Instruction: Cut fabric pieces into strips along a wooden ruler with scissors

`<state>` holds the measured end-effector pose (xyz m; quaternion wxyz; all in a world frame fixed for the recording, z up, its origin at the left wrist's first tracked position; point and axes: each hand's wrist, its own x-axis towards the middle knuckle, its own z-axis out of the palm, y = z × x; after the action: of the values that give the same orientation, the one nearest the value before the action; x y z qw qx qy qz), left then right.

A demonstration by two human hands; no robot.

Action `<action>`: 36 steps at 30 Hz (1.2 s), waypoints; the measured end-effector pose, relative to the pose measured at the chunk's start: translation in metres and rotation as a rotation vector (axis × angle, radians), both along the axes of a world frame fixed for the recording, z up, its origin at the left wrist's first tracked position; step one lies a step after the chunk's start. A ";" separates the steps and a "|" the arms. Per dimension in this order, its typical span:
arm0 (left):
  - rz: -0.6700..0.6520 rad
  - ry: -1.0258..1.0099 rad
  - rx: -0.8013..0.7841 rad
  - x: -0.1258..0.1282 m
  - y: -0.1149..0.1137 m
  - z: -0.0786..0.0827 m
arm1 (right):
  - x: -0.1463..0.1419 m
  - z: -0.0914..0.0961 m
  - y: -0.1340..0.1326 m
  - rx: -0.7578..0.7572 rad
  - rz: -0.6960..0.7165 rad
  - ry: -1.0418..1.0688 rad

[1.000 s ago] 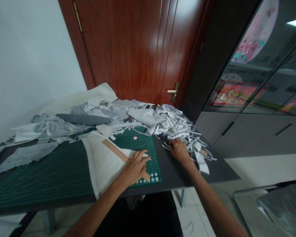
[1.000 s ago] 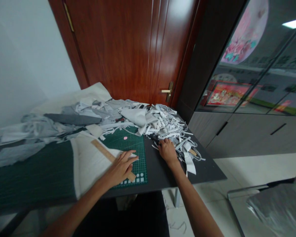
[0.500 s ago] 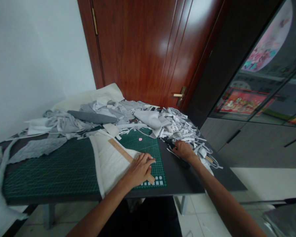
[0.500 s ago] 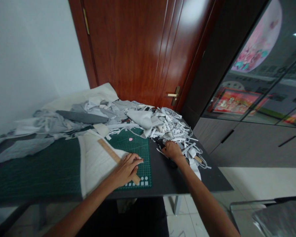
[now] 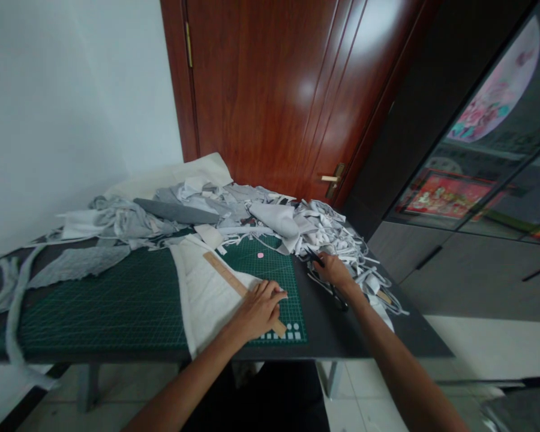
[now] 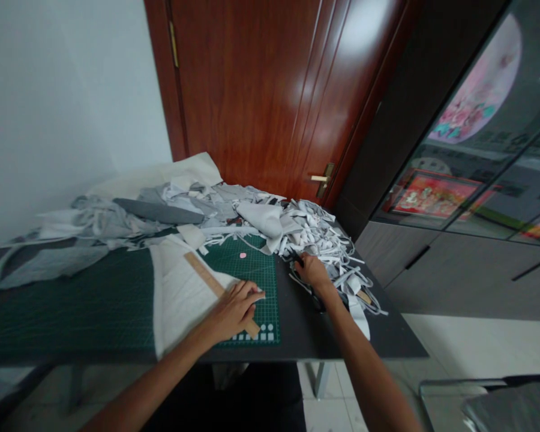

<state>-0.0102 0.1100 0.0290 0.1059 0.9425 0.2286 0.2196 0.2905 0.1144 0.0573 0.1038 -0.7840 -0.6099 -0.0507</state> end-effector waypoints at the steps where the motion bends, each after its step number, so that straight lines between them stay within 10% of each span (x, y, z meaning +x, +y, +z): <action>1: -0.003 0.001 0.001 0.000 0.000 0.000 | 0.003 0.002 -0.002 0.018 0.008 0.014; 36: -0.005 -0.023 0.006 0.001 0.000 0.000 | 0.020 0.042 -0.042 0.628 0.019 0.408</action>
<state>-0.0094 0.1100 0.0288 0.1062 0.9409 0.2242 0.2308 0.3110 0.0722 0.0992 0.4591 -0.7024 -0.5385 -0.0772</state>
